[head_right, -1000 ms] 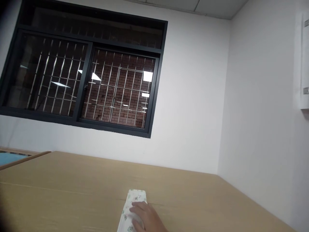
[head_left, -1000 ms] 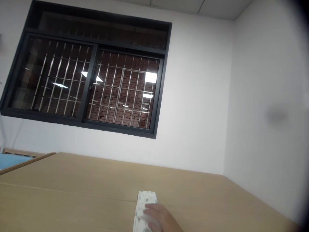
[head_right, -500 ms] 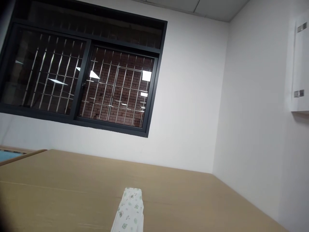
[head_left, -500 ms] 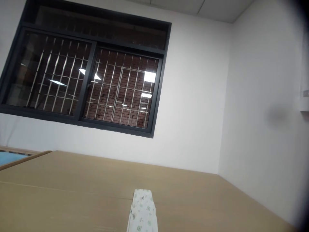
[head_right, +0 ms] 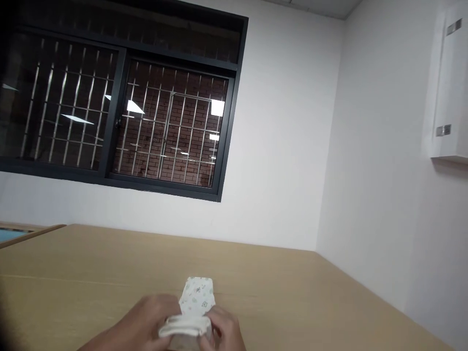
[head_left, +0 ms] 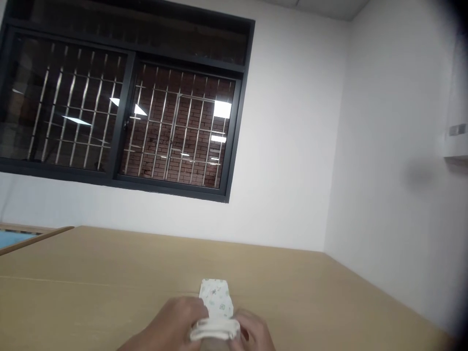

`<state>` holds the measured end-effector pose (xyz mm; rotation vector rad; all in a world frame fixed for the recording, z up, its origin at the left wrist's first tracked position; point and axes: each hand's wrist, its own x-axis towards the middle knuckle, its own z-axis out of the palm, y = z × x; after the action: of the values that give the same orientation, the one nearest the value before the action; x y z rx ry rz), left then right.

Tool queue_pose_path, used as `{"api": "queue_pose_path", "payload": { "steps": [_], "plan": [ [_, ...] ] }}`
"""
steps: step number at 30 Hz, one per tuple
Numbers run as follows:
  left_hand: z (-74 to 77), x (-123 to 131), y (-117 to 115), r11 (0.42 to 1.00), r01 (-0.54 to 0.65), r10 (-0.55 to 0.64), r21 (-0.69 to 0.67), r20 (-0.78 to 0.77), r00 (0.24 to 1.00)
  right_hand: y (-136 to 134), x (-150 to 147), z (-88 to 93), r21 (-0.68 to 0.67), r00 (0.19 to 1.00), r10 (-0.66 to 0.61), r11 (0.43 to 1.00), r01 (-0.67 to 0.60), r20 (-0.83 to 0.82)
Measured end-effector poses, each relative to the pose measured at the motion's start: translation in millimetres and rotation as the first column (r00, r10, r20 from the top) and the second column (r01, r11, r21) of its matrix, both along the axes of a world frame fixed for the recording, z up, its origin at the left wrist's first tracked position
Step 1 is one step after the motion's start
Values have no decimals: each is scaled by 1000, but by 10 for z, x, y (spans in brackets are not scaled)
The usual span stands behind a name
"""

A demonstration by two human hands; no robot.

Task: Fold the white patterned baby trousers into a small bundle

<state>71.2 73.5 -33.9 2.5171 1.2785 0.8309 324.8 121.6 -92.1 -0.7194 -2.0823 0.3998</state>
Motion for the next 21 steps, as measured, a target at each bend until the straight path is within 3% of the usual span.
{"api": "queue_pose_path", "payload": {
  "steps": [2,4,7,11,16,21],
  "plan": [
    [48,-40,210,998,-27,39,-58,214,976,150,-144,178,-81,995,-69,995,63,-73],
    [10,-49,532,990,-38,84,-132,357,930,404,-258,232,-180,974,-120,980,85,-190],
    [-181,-14,1124,970,-125,208,-209,447,870,900,-367,114,-296,939,-195,949,107,-284],
    [-512,40,1698,908,-315,407,-276,402,820,1424,-406,-129,-356,916,-386,875,328,-106],
    [-749,36,1842,855,-413,512,-314,388,766,1534,-391,-205,-276,892,-448,852,446,58],
    [-727,163,1742,909,-368,416,-195,438,797,1290,-504,-78,-48,907,-396,913,406,140]
  ]
}}
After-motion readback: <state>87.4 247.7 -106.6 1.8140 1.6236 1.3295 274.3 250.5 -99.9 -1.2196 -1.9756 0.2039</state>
